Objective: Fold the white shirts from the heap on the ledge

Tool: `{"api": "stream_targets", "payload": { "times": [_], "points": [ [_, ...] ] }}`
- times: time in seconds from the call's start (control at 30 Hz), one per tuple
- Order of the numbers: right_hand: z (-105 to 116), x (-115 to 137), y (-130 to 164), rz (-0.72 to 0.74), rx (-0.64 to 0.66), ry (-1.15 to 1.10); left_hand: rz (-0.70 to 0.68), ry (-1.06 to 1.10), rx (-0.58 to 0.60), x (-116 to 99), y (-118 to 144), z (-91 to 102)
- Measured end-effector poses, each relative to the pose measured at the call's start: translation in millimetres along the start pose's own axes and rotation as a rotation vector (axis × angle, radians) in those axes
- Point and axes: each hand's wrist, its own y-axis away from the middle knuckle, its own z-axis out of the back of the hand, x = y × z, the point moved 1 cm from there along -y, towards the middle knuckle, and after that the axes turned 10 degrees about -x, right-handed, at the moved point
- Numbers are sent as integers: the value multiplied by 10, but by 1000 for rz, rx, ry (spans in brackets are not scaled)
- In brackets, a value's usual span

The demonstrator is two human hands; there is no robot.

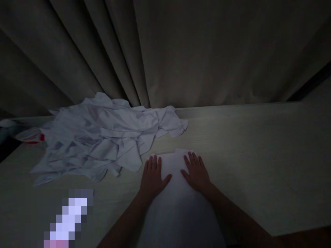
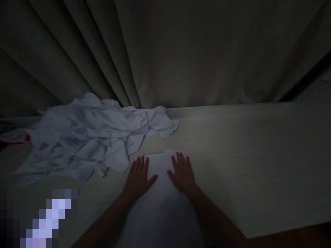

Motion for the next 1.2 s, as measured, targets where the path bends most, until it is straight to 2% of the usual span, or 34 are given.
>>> {"api": "stream_targets", "payload": {
  "times": [0.13, 0.4, 0.57, 0.67, 0.77, 0.87, 0.97, 1.1, 1.2],
  "points": [
    [1, -1, -18, 29, 14, 31, -4, 18, 24, 72, -55, 3],
    [2, -78, -10, 45, 25, 47, 36, 28, -33, 89, 4, -15],
    [-26, -109, -50, -1, 30, 69, 23, 54, -14, 64, -191, -57],
    [7, -125, -70, -8, 29, 94, 6, 55, -41, 15, -245, 53],
    [95, -99, -110, 11, 0, 107, 21, 49, -80, -78, -28, 253],
    [196, 60, -214, 60, -58, 81, 0, 47, -76, -196, 385, 416],
    [232, 387, -396, 161, -75, -3, -36, 31, -60, -298, 727, 495],
    [147, 911, -671, 317, -50, -139, -99, 22, -60, -440, 914, 513],
    [36, 1161, -803, 390, -15, -190, -182, 120, -43, -591, 989, 469]
  ]
}}
